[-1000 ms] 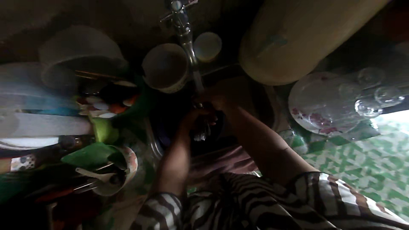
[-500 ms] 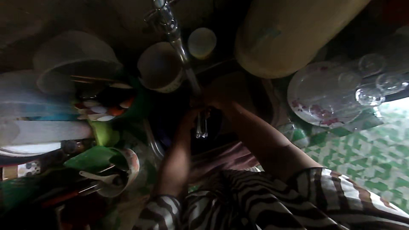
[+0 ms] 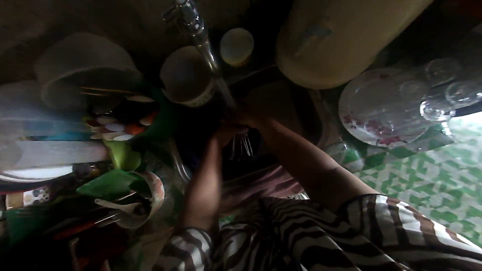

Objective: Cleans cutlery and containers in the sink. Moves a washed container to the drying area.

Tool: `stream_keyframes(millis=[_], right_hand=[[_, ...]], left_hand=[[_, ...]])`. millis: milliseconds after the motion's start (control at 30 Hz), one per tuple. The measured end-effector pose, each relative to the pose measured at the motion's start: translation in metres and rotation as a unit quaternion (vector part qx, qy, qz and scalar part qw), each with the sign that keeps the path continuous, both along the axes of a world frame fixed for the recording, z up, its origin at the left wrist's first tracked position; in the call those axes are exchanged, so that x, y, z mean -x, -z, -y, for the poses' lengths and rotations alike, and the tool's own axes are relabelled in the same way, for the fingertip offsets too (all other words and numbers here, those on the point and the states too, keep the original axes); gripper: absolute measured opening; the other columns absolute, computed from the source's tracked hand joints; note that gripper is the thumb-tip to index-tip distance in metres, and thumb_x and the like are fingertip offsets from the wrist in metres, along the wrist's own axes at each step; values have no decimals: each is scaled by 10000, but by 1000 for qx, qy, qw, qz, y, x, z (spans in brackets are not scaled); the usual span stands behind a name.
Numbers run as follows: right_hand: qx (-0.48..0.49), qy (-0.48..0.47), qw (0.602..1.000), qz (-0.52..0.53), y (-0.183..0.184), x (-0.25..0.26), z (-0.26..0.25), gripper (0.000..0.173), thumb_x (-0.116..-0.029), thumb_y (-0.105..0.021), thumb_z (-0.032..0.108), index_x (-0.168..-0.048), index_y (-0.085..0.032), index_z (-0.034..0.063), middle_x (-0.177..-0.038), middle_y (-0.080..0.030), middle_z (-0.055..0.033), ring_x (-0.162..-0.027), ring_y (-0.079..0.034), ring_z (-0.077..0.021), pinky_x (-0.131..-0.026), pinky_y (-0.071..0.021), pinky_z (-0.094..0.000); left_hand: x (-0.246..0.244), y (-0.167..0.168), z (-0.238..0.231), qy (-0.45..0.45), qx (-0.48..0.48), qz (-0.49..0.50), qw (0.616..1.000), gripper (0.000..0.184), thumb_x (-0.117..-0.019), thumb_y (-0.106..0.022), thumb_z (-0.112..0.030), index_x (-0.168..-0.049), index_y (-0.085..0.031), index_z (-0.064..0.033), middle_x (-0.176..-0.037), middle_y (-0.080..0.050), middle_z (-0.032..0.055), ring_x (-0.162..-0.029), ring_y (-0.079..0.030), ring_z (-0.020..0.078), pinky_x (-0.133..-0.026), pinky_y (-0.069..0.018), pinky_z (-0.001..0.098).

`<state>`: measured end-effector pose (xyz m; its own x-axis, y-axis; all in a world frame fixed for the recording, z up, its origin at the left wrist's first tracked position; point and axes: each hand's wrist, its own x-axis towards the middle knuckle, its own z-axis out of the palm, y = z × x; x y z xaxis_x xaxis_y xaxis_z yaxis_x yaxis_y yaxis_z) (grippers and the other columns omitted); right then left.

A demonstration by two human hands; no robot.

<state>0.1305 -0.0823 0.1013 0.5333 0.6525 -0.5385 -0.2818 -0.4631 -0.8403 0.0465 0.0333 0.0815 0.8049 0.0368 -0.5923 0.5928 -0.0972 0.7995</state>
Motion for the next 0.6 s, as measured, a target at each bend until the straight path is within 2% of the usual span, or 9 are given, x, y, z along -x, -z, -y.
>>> stream_keyframes(millis=[33,100,167,200,267,367,467,533,600], right_hand=[[-1,13,1000,12,2,0,0,555,-928,-771,320,-1367,-569,46,-1156,-662,-161,-981,-642,-231,-882,-547,-447],[-41,50,998,15,8,-4,4,479,-948,-747,234,-1354,-583,37,-1198,-661,-167,-1036,-648,-232,-919,-551,-438],[-91,103,990,12,13,-2,8,399,-985,-672,115,-1363,-582,27,-1260,-641,-183,-1097,-634,-240,-956,-535,-429],[-116,124,985,20,20,-2,7,351,-989,-644,90,-1330,-600,21,-1225,-648,-168,-1056,-637,-214,-919,-548,-401],[-117,132,983,44,23,-5,4,305,-1017,-595,101,-1312,-625,31,-1196,-667,-143,-1033,-646,-185,-904,-553,-385],[-84,134,982,106,14,-7,0,273,-1013,-592,74,-1275,-662,35,-1189,-689,-149,-1059,-660,-214,-936,-545,-412],[-132,166,974,83,16,-7,-5,239,-1003,-587,38,-1230,-657,10,-1135,-681,-127,-995,-645,-159,-884,-548,-348],[-168,123,978,19,10,-7,4,307,-1045,-544,92,-1344,-591,41,-1221,-650,-92,-1048,-619,-108,-917,-531,-299],[-151,31,988,23,2,-8,18,444,-1034,-573,117,-1473,-505,109,-1327,-623,-80,-1130,-621,-106,-970,-531,-297]], left_hand=[[-1,-1,0,6,1,10,1000,508,-851,-804,-34,-1311,-592,8,-1170,-689,131,-1018,-697,221,-928,-596,404],[-5,-5,-3,-5,9,11,1000,393,-908,-736,-41,-1278,-605,-12,-1137,-684,104,-995,-675,188,-901,-581,379],[-3,-5,-4,-22,9,3,1000,369,-947,-706,-116,-1295,-617,-28,-1188,-678,97,-1059,-656,173,-939,-562,388],[-4,-6,-5,-24,10,-4,1000,378,-952,-705,-137,-1303,-616,-29,-1202,-678,103,-1074,-654,176,-946,-559,398],[-8,-5,-7,-10,13,-32,999,414,-936,-727,-149,-1317,-604,-41,-1182,-679,101,-1035,-662,176,-908,-571,394],[-4,-1,-2,-17,5,-73,997,497,-898,-767,-173,-1346,-579,-72,-1172,-679,103,-1011,-674,190,-872,-587,403],[1,-1,2,-48,15,-22,998,510,-887,-785,-153,-1341,-566,-71,-1164,-669,69,-1012,-660,153,-886,-576,360],[2,0,0,-78,71,-12,994,392,-960,-704,-134,-1309,-551,-42,-1040,-686,77,-875,-692,165,-810,-614,359],[3,-2,-2,-107,89,-23,990,310,-993,-658,-145,-1268,-576,-29,-956,-691,82,-787,-685,172,-735,-610,346]])
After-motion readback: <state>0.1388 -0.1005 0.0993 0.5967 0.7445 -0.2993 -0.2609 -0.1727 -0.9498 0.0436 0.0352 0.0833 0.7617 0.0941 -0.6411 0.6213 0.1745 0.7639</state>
